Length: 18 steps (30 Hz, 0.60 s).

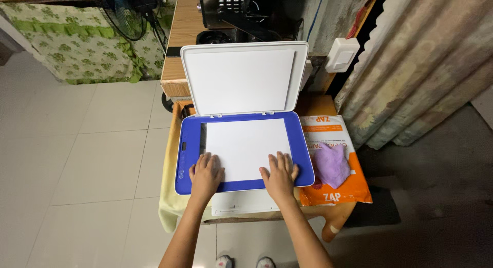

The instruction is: The person wipes the lid and body of an HP printer with a purple cloth, opens the scanner lid to place a sheet of paper on the glass, closes the lid, and wipes the printer again before pulling a sheet from the front output slot.

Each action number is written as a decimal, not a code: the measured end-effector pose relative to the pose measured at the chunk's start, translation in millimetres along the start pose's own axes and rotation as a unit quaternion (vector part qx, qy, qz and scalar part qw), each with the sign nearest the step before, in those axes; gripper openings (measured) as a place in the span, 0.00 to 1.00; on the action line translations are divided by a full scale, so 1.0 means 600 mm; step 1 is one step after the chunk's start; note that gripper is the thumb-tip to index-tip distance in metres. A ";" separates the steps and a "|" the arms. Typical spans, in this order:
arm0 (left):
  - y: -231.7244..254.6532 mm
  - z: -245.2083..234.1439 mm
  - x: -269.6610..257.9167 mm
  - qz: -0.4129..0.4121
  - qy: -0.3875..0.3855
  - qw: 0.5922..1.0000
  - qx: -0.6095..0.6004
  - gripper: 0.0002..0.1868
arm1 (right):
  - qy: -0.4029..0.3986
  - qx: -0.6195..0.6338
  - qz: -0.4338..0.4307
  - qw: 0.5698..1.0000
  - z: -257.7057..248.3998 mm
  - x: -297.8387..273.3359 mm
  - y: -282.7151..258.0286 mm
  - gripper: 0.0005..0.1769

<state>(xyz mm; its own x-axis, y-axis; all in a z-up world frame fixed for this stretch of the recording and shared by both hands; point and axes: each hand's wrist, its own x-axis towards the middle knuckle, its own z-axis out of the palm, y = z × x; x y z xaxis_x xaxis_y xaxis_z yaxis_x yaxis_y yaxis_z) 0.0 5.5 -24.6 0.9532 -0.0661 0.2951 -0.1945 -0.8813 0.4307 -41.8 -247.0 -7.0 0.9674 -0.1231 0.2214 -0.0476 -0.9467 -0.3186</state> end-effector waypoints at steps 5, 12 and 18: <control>0.004 -0.002 0.000 -0.008 -0.003 1.000 -0.012 0.29 | -0.028 0.027 0.020 0.999 -0.001 0.003 0.007 0.34; -0.009 -0.015 0.061 -0.008 0.020 1.000 0.001 0.32 | 0.145 0.049 -0.005 0.988 -0.004 0.008 0.021 0.33; 0.000 -0.063 0.215 0.053 0.116 0.991 0.028 0.36 | 0.197 0.023 -0.016 0.980 0.000 0.006 0.019 0.31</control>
<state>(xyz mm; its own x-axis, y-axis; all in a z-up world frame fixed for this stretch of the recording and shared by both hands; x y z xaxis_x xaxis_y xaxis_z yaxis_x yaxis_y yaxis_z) 114.2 14.7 45.8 0.8478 -0.0573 0.5272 -0.2720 -0.9004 0.3396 -39.0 -258.0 -9.6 0.7965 -0.2074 0.5680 0.0016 -0.9386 -0.3450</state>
